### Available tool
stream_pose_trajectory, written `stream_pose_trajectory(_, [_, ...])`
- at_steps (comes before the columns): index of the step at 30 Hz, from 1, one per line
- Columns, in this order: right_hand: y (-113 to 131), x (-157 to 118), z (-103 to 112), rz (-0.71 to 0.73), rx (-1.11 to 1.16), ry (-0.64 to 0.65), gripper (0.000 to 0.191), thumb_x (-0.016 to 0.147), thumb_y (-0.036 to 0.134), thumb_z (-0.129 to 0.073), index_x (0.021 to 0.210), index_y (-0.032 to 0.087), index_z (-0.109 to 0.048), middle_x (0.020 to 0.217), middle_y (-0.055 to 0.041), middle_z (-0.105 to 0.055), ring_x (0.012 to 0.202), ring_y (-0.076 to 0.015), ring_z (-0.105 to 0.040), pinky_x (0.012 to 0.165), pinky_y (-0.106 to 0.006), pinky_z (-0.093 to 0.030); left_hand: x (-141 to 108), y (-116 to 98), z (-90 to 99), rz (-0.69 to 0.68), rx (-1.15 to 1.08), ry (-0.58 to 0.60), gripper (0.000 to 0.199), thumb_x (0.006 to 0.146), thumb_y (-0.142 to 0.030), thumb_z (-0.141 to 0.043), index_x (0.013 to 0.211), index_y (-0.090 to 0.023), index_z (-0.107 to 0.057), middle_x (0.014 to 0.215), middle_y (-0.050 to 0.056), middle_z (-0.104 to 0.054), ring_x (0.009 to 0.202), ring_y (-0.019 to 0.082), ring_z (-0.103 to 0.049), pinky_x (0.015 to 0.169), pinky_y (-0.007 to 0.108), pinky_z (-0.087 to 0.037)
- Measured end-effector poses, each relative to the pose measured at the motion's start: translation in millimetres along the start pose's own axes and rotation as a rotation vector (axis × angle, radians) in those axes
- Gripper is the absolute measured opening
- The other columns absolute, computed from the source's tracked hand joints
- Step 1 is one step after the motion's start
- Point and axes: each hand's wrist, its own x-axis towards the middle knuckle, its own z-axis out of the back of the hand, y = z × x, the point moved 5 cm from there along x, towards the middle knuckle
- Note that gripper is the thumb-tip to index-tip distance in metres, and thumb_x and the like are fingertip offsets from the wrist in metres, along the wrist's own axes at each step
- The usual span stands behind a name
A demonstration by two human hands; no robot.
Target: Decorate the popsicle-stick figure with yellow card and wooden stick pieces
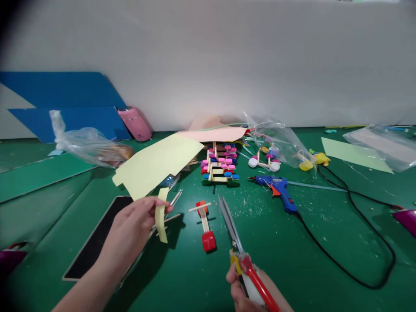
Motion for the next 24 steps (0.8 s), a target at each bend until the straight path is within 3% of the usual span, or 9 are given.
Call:
stream_pose_trajectory(2, [4,7,-3,0.093,-0.043,-0.043,0.031,0.064,0.045,-0.069,0.075,0.019,-0.057,0.062,0.0011,-0.052,0.054,-0.0097,-0.053,0.05,-0.021,-0.045,-30,-7,-7.2,-0.191,0.272,0.115,0.013,0.074,-0.024,-0.059,0.073,-0.017,-0.071,0.082,0.007,-0.067,0.082,0.021,-0.06,0.073,0.027,-0.046])
stream_pose_trajectory(4, [8,13,-10,0.175,-0.068,-0.089,0.029,0.064,0.036,-0.072,0.082,0.021,-0.055,0.072,0.0001,-0.055,0.056,-0.0094,-0.053,0.052,-0.022,-0.045,-54,-6,-18.1,-0.286,0.449,0.248,0.015,0.075,-0.02,-0.058,0.081,-0.021,-0.072,0.081,0.007,-0.068,0.085,0.022,-0.059,0.074,0.027,-0.047])
stream_pose_trajectory(8, [27,16,-30,0.44,-0.224,-0.218,0.019,0.073,0.027,-0.064,0.087,0.024,-0.051,0.081,0.0004,-0.057,0.06,-0.0087,-0.053,0.056,-0.021,-0.044,-77,14,-39.9,-0.177,0.423,0.496,0.023,0.079,-0.021,-0.053,0.094,-0.026,-0.069,0.096,0.008,-0.064,0.084,0.021,-0.061,0.069,0.028,-0.051])
stream_pose_trajectory(10, [34,18,-40,0.502,-0.303,-0.233,0.019,0.071,0.023,-0.063,0.084,0.024,-0.05,0.079,0.0019,-0.057,0.06,-0.0087,-0.053,0.057,-0.021,-0.044,-81,24,-46.4,-0.112,0.375,0.553,0.022,0.08,-0.022,-0.052,0.094,-0.026,-0.069,0.098,0.008,-0.062,0.085,0.021,-0.061,0.071,0.029,-0.051])
stream_pose_trajectory(13, [39,19,-45,0.497,-0.379,-0.25,0.017,0.072,0.022,-0.061,0.084,0.023,-0.049,0.075,0.0026,-0.056,0.061,-0.0094,-0.053,0.059,-0.022,-0.045,-84,33,-49.1,-0.069,0.367,0.569,0.018,0.079,-0.024,-0.054,0.088,-0.023,-0.069,0.093,0.008,-0.062,0.092,0.022,-0.057,0.079,0.032,-0.047])
stream_pose_trajectory(15, [39,19,-42,0.476,-0.406,-0.278,0.017,0.073,0.023,-0.06,0.085,0.022,-0.048,0.072,0.0026,-0.055,0.062,-0.0103,-0.053,0.059,-0.023,-0.046,-87,38,-48.6,0.002,0.306,0.562,0.014,0.078,-0.025,-0.056,0.083,-0.02,-0.068,0.093,0.008,-0.061,0.09,0.022,-0.057,0.077,0.031,-0.046])
stream_pose_trajectory(20, [38,16,-37,0.465,-0.419,-0.336,0.023,0.07,0.025,-0.062,0.087,0.02,-0.047,0.068,0.0033,-0.054,0.059,-0.0107,-0.054,0.057,-0.023,-0.046,-91,51,-49.9,0.263,-0.025,0.379,0.01,0.075,-0.025,-0.061,0.078,-0.021,-0.052,0.094,0.0,-0.057,0.066,0.013,-0.06,0.064,0.027,-0.047])
stream_pose_trajectory(24, [36,17,-41,0.466,-0.401,-0.301,0.022,0.071,0.027,-0.061,0.087,0.021,-0.046,0.069,0.0039,-0.054,0.052,-0.0091,-0.052,0.052,-0.022,-0.045,-91,59,-67.0,0.362,0.008,0.427,0.014,0.078,-0.029,-0.056,0.083,-0.016,-0.053,0.071,0.0,-0.06,0.051,0.011,-0.059,0.053,0.022,-0.042])
